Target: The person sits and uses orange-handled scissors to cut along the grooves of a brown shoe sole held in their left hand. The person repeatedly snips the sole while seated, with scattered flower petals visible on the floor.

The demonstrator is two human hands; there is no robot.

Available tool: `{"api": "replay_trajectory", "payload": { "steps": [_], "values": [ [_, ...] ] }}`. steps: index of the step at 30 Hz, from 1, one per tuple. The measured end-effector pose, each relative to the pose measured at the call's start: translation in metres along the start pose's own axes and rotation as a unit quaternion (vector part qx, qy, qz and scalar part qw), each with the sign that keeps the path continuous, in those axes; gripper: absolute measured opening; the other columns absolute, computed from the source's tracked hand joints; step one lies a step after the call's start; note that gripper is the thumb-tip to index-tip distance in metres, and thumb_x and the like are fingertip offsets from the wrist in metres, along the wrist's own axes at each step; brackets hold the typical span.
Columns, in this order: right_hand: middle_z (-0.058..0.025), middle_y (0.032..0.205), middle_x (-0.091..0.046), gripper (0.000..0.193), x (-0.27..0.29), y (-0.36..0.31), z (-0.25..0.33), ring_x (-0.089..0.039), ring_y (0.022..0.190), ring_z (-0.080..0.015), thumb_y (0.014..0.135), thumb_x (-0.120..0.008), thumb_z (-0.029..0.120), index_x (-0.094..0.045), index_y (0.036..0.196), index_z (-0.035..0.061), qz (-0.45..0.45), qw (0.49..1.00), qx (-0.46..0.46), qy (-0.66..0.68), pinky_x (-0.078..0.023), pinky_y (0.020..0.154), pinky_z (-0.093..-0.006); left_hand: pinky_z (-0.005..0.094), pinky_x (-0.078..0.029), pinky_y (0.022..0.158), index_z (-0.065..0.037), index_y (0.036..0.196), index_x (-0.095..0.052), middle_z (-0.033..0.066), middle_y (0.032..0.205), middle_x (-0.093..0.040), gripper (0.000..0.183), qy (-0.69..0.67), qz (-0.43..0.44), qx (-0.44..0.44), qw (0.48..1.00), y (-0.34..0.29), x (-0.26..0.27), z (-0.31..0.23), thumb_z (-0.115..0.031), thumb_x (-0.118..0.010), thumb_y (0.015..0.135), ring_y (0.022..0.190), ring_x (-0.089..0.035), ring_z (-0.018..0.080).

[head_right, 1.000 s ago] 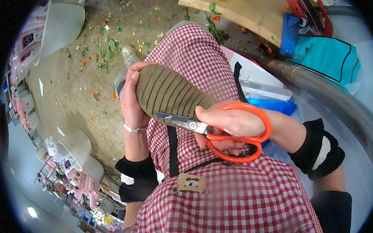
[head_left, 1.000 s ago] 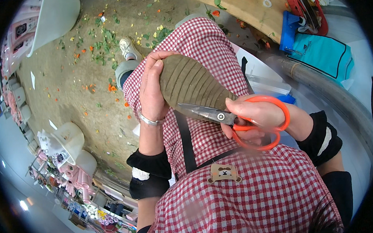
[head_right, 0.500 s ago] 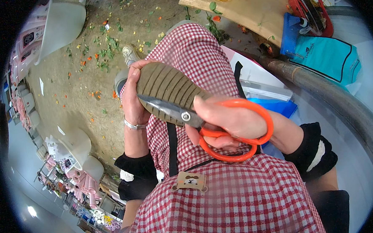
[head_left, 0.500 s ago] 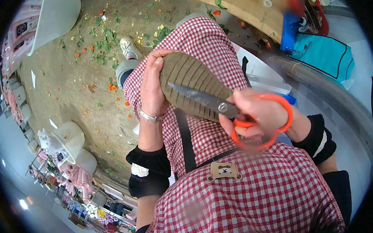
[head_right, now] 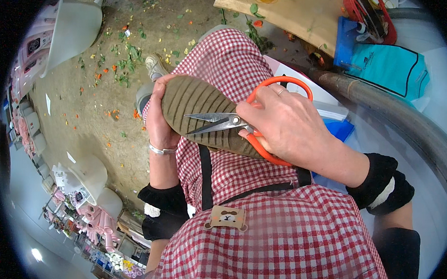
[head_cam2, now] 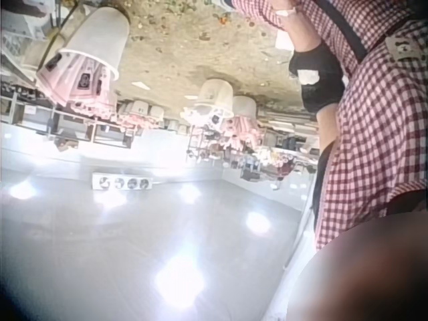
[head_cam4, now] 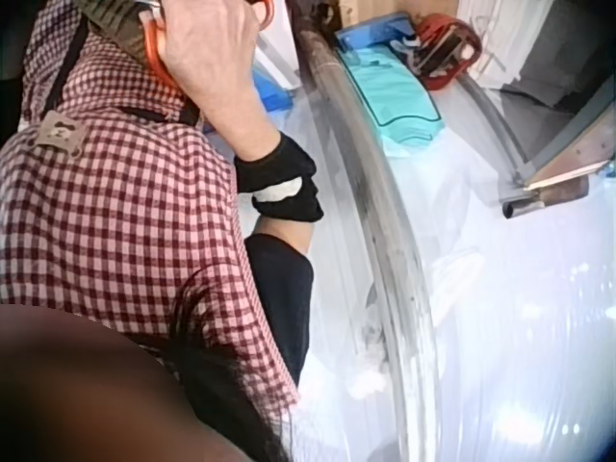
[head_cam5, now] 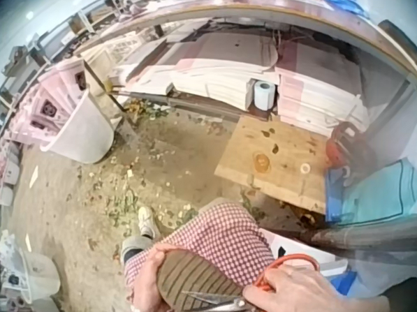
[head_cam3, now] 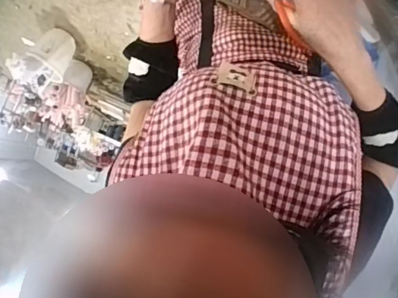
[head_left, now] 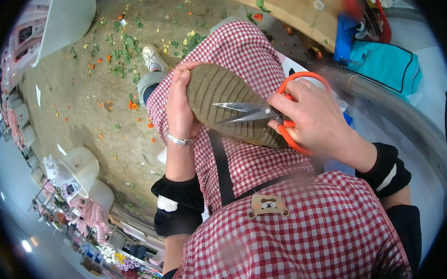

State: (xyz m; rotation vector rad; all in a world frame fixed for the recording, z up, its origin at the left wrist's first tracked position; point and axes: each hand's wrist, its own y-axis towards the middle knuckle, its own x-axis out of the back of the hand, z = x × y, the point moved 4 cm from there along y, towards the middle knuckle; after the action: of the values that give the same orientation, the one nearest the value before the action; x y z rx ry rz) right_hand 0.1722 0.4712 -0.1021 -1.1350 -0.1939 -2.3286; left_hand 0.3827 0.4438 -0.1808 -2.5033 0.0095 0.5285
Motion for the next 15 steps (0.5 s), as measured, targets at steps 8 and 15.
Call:
{"api": "replay_trajectory", "payload": {
  "steps": [8, 15],
  "values": [
    [-0.0108, 0.077, -0.054, 0.029, -0.0025, 0.0034, 0.0052, -0.059, 0.071, -0.0238, 0.065, -0.072, 0.022, -0.058, 0.084, 0.0055, -0.024, 0.998, 0.025, -0.046, -0.048, 0.055, -0.0337, 0.0338, -0.044, 0.087, -0.003, 0.112, -0.046, 0.0118, 0.110, -0.054, 0.032, -0.003, -0.004, -0.005, 1.000, -0.0020, -0.0001, -0.0006, -0.025, -0.031, 0.093, 0.099, -0.054, 0.0211],
    [-0.0107, 0.077, -0.053, 0.028, -0.0049, 0.0032, 0.0059, -0.059, 0.071, -0.0236, 0.067, -0.071, 0.022, -0.057, 0.084, 0.0055, -0.036, 0.997, 0.025, -0.057, -0.048, 0.054, -0.0331, 0.0327, -0.044, 0.087, -0.003, 0.111, -0.046, 0.0118, 0.109, -0.054, 0.032, 0.002, -0.007, -0.007, 1.000, -0.0013, -0.0008, -0.0002, -0.025, -0.031, 0.093, 0.097, -0.054, 0.0200]
  ]
}}
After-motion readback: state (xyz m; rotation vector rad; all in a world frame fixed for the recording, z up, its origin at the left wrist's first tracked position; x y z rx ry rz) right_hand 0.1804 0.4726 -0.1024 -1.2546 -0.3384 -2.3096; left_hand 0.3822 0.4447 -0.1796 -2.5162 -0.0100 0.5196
